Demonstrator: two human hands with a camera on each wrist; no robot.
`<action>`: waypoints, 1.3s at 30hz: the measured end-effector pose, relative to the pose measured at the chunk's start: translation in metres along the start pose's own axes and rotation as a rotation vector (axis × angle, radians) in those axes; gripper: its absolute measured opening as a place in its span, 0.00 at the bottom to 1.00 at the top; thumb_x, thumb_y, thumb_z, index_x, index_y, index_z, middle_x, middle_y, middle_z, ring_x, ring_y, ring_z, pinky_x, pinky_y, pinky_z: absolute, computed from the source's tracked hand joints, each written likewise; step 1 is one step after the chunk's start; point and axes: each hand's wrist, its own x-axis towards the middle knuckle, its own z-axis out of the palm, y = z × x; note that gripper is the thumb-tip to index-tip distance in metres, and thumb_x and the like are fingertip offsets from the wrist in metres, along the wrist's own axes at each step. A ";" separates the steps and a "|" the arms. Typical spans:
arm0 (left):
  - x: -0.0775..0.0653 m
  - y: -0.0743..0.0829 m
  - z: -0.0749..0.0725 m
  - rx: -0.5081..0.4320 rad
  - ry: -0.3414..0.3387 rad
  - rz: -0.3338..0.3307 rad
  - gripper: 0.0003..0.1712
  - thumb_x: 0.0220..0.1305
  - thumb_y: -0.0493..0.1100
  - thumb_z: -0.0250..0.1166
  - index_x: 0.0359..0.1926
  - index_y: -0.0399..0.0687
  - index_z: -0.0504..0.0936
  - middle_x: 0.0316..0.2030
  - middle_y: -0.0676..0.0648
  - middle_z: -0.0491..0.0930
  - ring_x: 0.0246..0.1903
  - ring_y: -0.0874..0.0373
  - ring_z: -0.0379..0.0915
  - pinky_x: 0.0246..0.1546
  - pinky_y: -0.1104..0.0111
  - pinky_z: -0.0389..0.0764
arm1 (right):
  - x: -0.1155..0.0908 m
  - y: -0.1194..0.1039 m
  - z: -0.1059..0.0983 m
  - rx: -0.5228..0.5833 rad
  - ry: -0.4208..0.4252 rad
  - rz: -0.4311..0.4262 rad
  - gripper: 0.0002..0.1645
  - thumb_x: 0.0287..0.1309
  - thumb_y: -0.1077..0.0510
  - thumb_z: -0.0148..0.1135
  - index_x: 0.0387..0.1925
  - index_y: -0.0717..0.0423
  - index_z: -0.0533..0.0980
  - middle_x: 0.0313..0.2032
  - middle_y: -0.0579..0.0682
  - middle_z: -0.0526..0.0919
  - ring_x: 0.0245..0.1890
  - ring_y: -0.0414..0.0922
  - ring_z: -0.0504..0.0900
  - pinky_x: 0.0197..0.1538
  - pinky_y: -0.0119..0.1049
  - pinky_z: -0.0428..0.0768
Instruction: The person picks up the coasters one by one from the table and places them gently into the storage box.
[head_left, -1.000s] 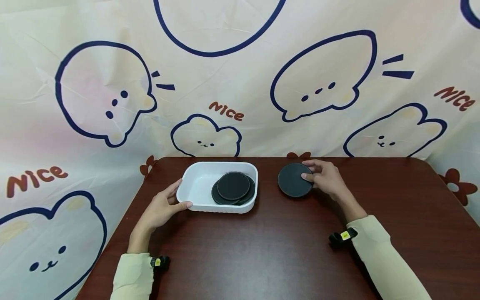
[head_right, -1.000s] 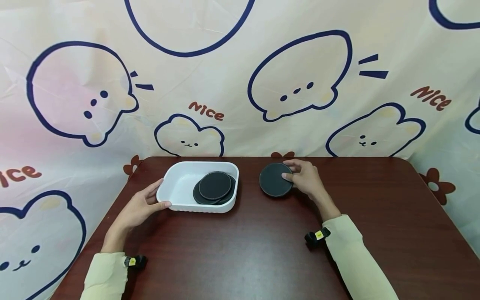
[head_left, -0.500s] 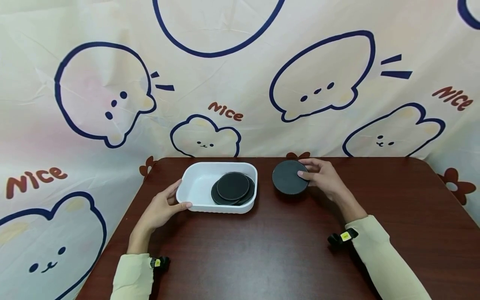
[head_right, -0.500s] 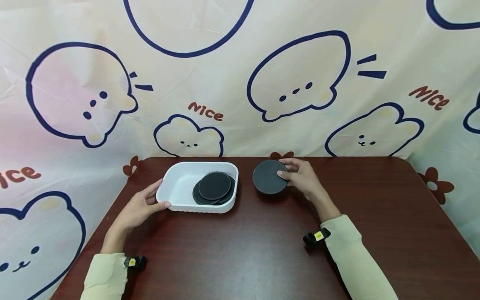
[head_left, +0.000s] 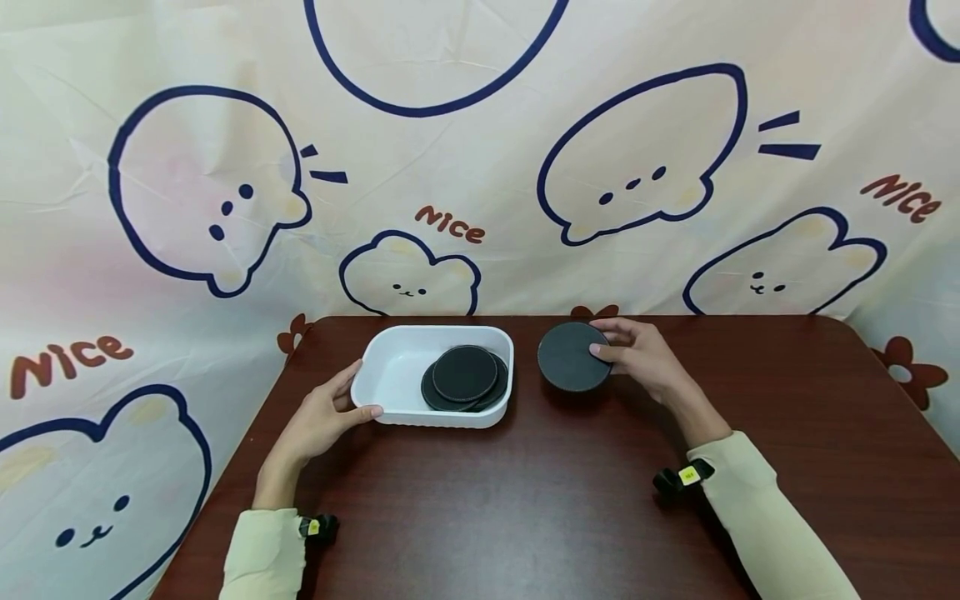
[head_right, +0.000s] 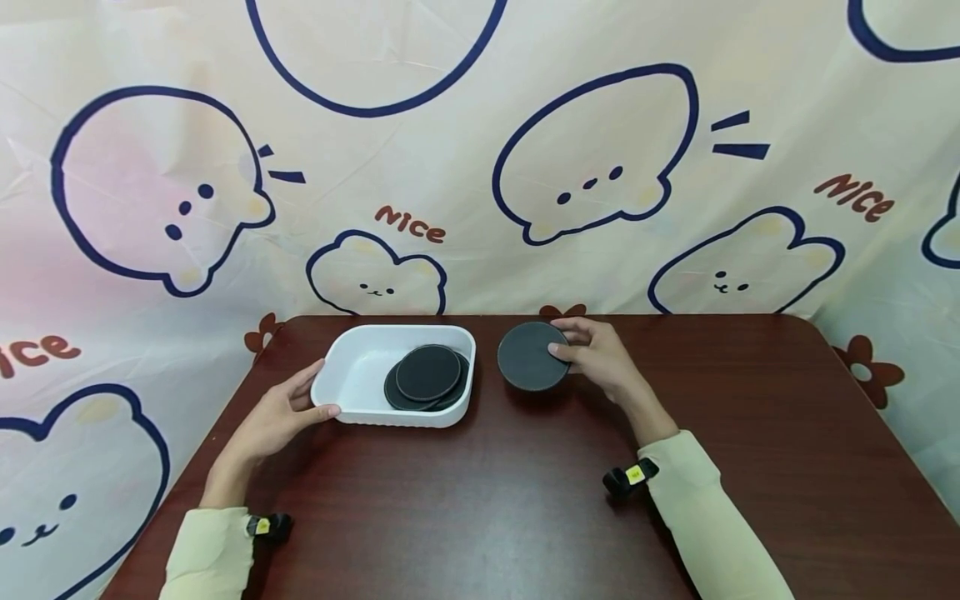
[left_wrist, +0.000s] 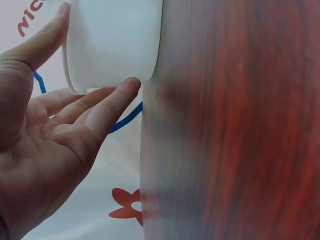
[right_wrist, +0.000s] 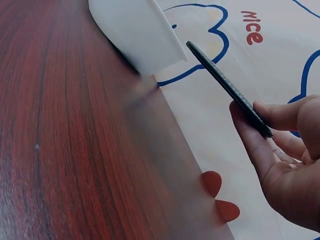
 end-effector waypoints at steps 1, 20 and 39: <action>0.000 0.000 0.000 -0.002 0.000 0.000 0.59 0.67 0.49 0.78 0.86 0.41 0.51 0.80 0.30 0.61 0.72 0.34 0.73 0.65 0.48 0.79 | 0.000 -0.001 0.000 0.000 -0.002 -0.001 0.35 0.73 0.59 0.68 0.76 0.63 0.70 0.63 0.70 0.79 0.41 0.40 0.91 0.47 0.35 0.91; -0.002 -0.002 -0.003 0.007 0.007 -0.002 0.59 0.67 0.51 0.78 0.86 0.42 0.51 0.80 0.29 0.62 0.72 0.33 0.73 0.65 0.47 0.79 | -0.001 -0.010 0.010 0.028 -0.038 -0.016 0.34 0.74 0.59 0.68 0.75 0.65 0.70 0.60 0.67 0.82 0.41 0.40 0.92 0.48 0.34 0.91; 0.000 0.000 -0.001 -0.010 -0.005 -0.013 0.60 0.67 0.51 0.78 0.87 0.44 0.51 0.81 0.31 0.61 0.73 0.34 0.72 0.66 0.48 0.78 | 0.007 -0.021 0.036 0.131 -0.106 -0.005 0.33 0.78 0.64 0.60 0.78 0.65 0.66 0.69 0.72 0.75 0.44 0.38 0.92 0.50 0.32 0.91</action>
